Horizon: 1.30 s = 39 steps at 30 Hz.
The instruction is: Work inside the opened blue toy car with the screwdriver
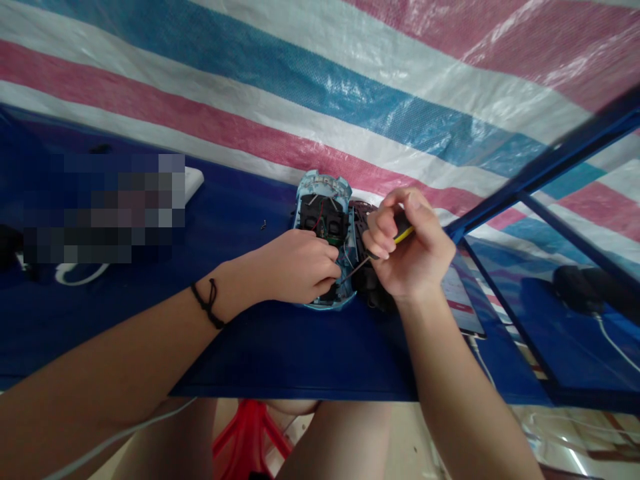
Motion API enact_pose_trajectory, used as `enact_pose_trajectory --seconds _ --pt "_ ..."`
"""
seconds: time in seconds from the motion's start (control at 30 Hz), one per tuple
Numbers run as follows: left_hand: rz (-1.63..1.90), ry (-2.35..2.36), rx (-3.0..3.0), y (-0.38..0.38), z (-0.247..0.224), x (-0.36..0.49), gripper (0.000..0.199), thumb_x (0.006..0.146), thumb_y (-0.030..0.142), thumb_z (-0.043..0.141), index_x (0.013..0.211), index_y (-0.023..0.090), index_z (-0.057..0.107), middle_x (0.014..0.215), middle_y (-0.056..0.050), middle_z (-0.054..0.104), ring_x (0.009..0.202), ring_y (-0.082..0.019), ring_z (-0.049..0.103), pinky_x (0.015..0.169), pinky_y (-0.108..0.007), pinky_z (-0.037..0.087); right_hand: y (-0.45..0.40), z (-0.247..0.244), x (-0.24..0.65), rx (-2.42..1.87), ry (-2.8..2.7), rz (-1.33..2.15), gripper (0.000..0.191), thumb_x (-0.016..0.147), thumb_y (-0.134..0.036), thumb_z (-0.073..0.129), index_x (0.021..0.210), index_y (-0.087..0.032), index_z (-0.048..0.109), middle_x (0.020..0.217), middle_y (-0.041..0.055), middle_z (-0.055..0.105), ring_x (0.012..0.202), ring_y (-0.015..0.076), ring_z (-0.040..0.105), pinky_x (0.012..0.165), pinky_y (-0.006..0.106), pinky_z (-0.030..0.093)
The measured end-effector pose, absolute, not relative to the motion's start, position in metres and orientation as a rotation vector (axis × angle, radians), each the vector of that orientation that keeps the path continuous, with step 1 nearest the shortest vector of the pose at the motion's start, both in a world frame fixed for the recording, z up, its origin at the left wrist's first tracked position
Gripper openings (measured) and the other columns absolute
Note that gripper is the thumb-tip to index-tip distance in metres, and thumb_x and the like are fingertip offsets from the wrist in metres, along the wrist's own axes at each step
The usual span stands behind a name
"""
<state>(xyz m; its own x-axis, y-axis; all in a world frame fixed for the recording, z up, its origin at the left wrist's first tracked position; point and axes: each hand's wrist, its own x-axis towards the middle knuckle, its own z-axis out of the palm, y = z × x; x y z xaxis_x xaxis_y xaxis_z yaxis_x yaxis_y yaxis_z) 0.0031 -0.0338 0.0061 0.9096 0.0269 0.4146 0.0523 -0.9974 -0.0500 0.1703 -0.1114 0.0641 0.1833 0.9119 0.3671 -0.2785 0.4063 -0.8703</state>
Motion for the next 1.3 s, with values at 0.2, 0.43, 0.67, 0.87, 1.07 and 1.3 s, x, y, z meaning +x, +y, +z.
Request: enact_pose_trajectory --seconds 0.2,0.43,0.67,0.87,1.07,1.3 --pt "-0.614 -0.067 -3.015 -0.035 0.010 0.003 0.019 0.095 0.021 0.064 0.080 0.021 0.076 0.081 -0.002 0.075 0.074 -0.018 0.069 0.069 -0.035 0.046 -0.107 0.058 0.170 -0.763 -1.045 1.005 0.035 0.080 -0.047 0.088 0.079 -0.021 0.064 0.055 -0.0085 0.042 0.044 0.0051 0.029 0.038 0.017 0.023" --pt "-0.587 -0.050 -3.036 -0.036 0.014 0.003 0.018 0.096 0.021 0.065 0.085 0.021 0.079 0.084 -0.003 0.075 0.075 -0.019 0.069 0.072 -0.037 0.046 -0.107 0.062 0.175 -0.694 -0.974 1.019 0.031 0.081 -0.042 0.087 0.078 -0.020 0.065 0.055 -0.0092 0.040 0.043 0.0042 0.028 0.038 0.016 0.024" --pt "-0.646 -0.024 -3.072 -0.038 0.017 0.002 0.019 0.099 0.034 0.072 0.088 0.020 0.078 0.087 -0.003 0.075 0.083 -0.020 0.069 0.077 -0.038 0.041 -0.105 0.063 0.181 -0.632 -0.899 1.026 0.029 0.084 -0.039 0.084 0.076 -0.021 0.063 0.058 -0.0086 0.037 0.044 0.0051 0.028 0.037 0.017 0.027" --pt "-0.743 0.057 -3.026 -0.035 0.017 0.004 0.025 0.104 0.029 0.068 0.083 0.020 0.076 0.085 -0.002 0.074 0.083 -0.018 0.067 0.079 -0.037 0.040 -0.105 0.061 0.186 -0.556 -0.870 1.077 0.024 0.084 -0.034 0.084 0.079 -0.020 0.065 0.061 -0.0077 0.036 0.047 0.0052 0.032 0.039 0.016 0.032" --pt "-0.713 0.061 -2.991 -0.036 0.021 0.004 0.027 0.106 0.027 0.065 0.083 0.018 0.073 0.085 -0.002 0.074 0.077 -0.016 0.065 0.077 -0.034 0.044 -0.104 0.062 0.189 -0.498 -0.800 1.092 0.022 0.079 -0.030 0.086 0.077 -0.018 0.067 0.061 -0.0075 0.036 0.048 0.0052 0.031 0.039 0.016 0.032" --pt "-0.786 -0.110 -2.957 -0.032 0.033 -0.005 0.032 0.112 0.031 0.052 0.090 0.019 0.071 0.090 -0.004 0.074 0.085 -0.018 0.066 0.081 -0.032 0.048 -0.099 0.059 0.207 -0.365 -0.697 1.073 0.024 0.078 -0.018 0.084 0.076 -0.020 0.060 0.060 -0.0086 0.034 0.047 0.0054 0.031 0.038 0.016 0.034"
